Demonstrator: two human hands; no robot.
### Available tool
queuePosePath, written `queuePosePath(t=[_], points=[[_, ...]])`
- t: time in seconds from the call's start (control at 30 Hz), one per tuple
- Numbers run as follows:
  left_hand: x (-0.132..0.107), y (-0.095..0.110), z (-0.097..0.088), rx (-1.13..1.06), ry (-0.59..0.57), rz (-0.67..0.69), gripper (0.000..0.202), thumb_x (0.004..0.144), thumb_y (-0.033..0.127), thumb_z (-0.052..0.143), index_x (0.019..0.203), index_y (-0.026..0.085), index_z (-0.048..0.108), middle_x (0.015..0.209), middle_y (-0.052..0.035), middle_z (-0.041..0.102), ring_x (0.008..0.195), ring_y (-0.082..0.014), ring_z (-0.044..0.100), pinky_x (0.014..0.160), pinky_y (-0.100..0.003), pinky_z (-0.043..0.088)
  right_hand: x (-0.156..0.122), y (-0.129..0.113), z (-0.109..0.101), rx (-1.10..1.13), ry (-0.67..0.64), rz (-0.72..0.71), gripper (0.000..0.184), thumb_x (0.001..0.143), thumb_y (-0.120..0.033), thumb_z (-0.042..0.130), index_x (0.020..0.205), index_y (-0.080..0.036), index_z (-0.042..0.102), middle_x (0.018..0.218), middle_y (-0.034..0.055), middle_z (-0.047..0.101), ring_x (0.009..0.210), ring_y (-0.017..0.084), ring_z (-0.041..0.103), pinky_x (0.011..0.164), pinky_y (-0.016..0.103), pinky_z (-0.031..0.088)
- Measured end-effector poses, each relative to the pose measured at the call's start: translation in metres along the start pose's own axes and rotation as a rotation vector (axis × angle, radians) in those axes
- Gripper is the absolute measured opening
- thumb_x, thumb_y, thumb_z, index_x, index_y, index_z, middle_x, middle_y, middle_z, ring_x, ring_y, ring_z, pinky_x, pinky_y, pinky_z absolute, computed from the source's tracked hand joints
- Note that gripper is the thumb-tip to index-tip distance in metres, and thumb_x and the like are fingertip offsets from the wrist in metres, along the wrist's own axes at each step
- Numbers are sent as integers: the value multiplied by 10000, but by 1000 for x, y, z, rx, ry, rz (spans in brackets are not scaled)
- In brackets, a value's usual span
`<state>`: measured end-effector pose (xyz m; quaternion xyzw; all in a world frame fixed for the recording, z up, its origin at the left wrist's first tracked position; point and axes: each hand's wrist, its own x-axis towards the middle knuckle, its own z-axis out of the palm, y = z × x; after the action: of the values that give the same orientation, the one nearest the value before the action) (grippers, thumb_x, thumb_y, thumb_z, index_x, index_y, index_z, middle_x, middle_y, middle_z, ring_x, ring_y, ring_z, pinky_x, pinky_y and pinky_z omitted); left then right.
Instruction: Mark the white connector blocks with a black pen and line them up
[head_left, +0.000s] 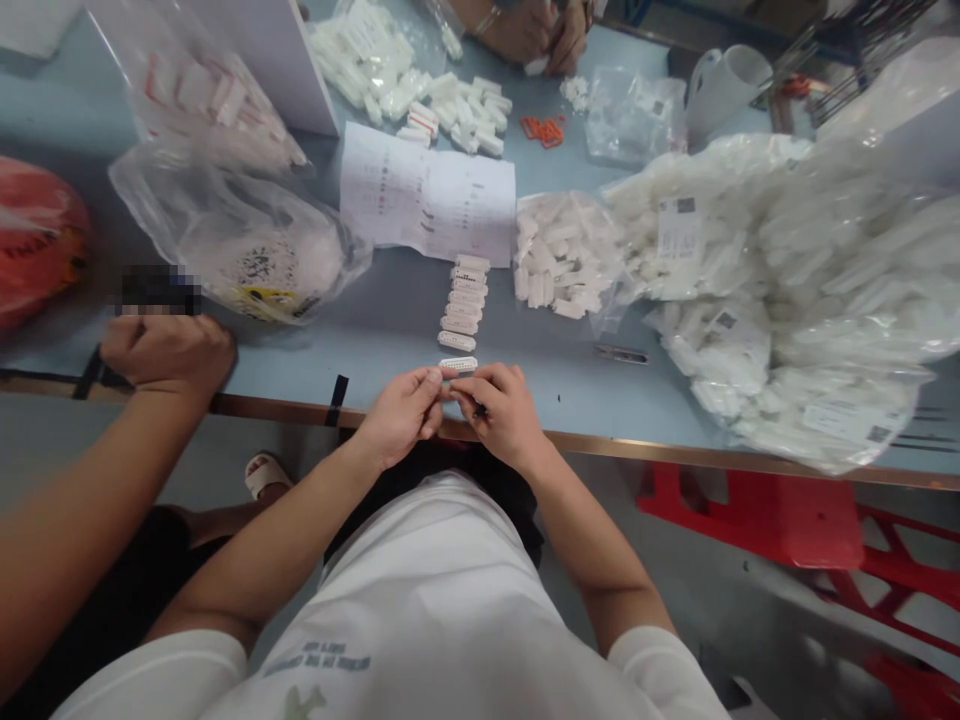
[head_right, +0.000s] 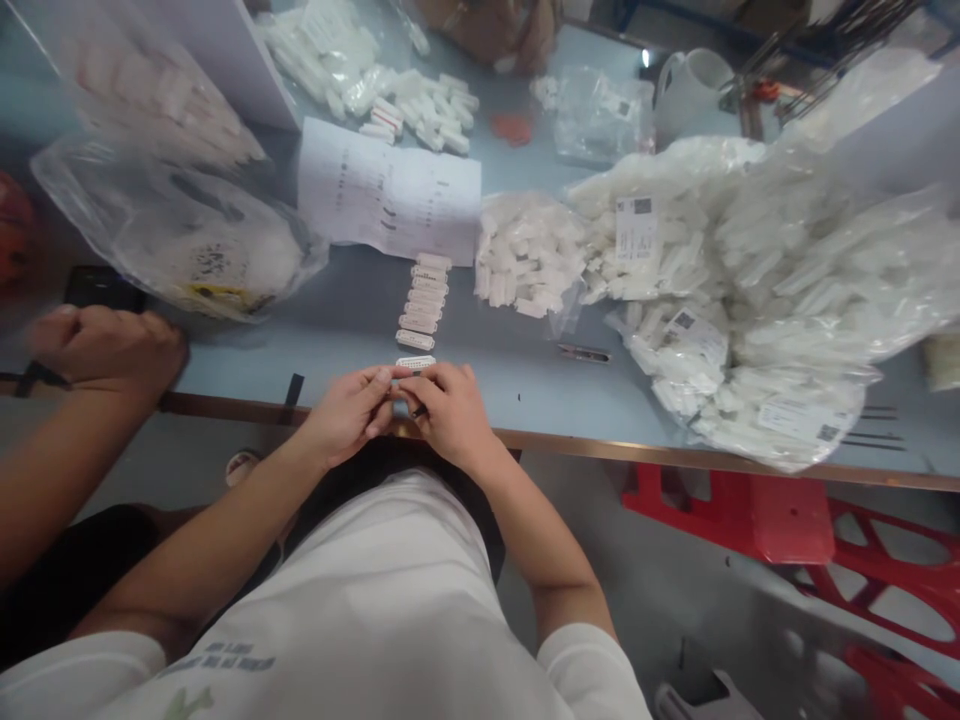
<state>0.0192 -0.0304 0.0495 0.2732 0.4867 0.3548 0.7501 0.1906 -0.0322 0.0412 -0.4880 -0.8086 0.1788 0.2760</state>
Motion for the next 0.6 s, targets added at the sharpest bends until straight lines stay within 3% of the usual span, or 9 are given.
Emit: queuePosePath(t=[0.27, 0.43, 0.5, 0.6], points=[[-4, -16, 13, -42, -21, -24, 450, 899, 547, 579, 1044, 126, 644, 465, 81, 454, 354, -33, 323, 440, -171, 320, -9, -11, -3, -157, -113, -89, 218, 943, -257, 520, 1090, -200, 671, 988, 86, 697, 881, 200, 573, 744, 352, 305], [-6, -11, 16, -42, 2, -58, 432, 896, 540, 567, 1049, 140, 620, 490, 73, 478, 345, -49, 343, 407, -184, 291, -10, -8, 2, -150, -97, -48, 139, 916, -229, 539, 972, -204, 664, 977, 83, 693, 880, 207, 576, 761, 353, 328], [-4, -7, 13, 45, 27, -36, 444, 900, 564, 542, 1087, 164, 593, 533, 56, 540, 348, -63, 364, 394, -194, 276, -7, -2, 3, -92, -50, 5, 118, 904, -208, 540, 932, -213, 654, 907, 66, 678, 887, 209, 582, 780, 348, 362], [4, -3, 1, 437, 150, 184, 388, 918, 537, 521, 1094, 199, 593, 755, -16, 685, 498, -104, 525, 489, -225, 390, 0, 11, 1, 1, 30, 89, 145, 885, -162, 521, 953, -215, 638, 929, 73, 653, 908, 207, 584, 806, 337, 427]])
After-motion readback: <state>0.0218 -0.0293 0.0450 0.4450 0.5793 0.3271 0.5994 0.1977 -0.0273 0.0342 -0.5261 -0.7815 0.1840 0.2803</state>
